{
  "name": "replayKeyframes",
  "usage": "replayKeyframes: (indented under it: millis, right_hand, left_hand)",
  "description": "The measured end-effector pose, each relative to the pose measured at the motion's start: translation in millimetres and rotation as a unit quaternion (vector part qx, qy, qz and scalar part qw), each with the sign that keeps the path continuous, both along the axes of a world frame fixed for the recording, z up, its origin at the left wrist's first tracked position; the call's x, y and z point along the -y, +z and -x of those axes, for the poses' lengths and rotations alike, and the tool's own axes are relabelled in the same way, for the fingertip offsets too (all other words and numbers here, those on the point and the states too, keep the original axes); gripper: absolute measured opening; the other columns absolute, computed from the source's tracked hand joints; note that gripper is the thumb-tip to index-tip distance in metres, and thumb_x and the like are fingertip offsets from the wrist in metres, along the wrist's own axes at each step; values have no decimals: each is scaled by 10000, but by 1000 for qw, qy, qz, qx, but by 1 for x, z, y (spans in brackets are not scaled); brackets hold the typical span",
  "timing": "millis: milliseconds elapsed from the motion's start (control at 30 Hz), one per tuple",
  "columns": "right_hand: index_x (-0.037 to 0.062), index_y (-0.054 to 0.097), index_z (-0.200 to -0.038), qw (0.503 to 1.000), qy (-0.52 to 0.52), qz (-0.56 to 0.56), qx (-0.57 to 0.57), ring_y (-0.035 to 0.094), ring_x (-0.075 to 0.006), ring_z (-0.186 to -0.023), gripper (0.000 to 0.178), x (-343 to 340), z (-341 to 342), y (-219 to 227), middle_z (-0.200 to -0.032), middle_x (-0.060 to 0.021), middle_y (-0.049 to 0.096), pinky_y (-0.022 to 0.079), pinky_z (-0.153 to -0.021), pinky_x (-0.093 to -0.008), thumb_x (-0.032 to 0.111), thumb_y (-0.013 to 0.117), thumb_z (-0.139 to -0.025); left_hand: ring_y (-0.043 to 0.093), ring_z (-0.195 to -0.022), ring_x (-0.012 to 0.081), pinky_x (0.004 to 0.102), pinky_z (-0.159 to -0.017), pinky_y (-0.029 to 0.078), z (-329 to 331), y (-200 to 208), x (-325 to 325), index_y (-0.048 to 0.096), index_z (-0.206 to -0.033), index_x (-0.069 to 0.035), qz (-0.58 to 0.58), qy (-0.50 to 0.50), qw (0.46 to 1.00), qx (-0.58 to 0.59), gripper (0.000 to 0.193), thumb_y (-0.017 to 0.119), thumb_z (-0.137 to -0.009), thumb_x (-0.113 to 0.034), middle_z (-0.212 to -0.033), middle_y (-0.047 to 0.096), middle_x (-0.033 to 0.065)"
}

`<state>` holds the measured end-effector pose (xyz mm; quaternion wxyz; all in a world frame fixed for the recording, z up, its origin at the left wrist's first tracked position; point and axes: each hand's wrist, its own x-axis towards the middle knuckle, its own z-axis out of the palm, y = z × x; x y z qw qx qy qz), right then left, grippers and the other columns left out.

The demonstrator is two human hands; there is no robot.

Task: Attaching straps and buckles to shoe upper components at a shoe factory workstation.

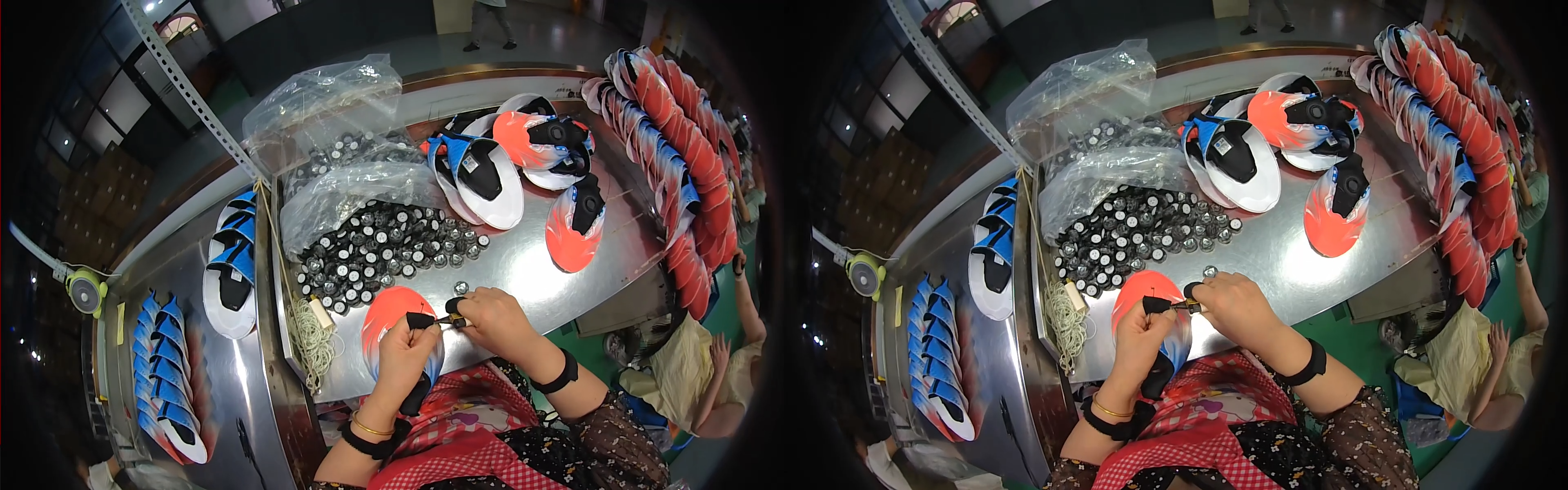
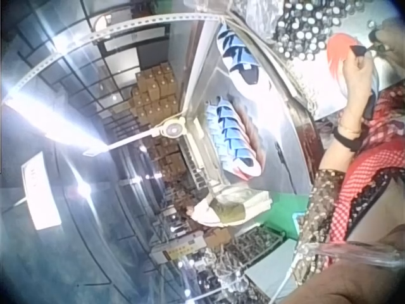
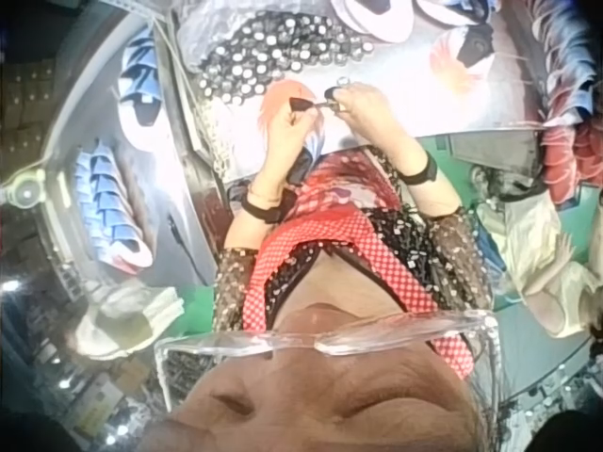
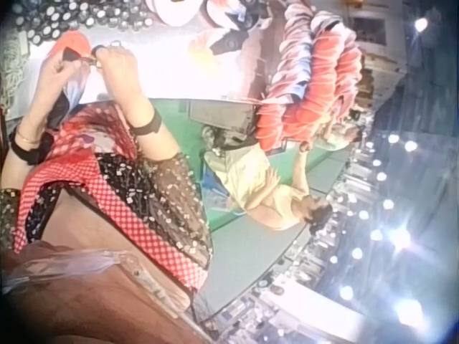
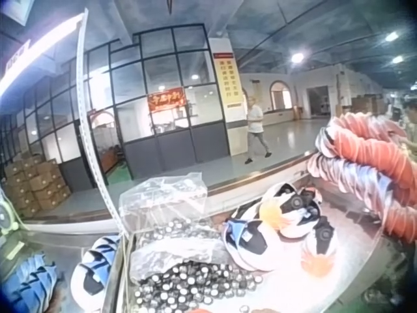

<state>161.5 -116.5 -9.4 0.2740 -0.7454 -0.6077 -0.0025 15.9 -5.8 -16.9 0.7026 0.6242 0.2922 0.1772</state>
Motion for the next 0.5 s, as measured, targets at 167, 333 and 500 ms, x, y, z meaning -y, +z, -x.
replayKeyframes:
  millis: [167, 333, 500]
  right_hand:
    - [98, 560, -754, 997, -22, -9, 80, 561, -247, -713, 126, 1, -11, -6, -734, -51, 584, 427, -623, -364, 145, 637, -666]
    - [96, 564, -726, 996, -20, 11, 90, 558, -242, -719, 125, 13, -20, -40, -733, -51, 584, 424, -636, -372, 150, 646, -648]
    - [87, 556, -720, 995, -48, -21, 79, 555, -245, -720, 122, 19, -17, -37, -717, -54, 569, 426, -635, -362, 109, 643, -637]
  left_hand:
    - [456, -657, 26, 195, -586, 368, 8, -16, 1, 630, -903, -18, 8, -41, 999, 3, 128, 552, -886, -117, -740, 560, -46]
    - [511, -768, 46, 200, -698, 407, 19, -6, 13, 638, -925, -6, 56, -55, 997, -10, 171, 512, -905, -119, -824, 605, -15]
    - [496, -693, 54, 201, -629, 395, 18, -5, 1, 606, -983, -10, 68, -69, 995, -16, 194, 470, -937, -142, -752, 564, -19]
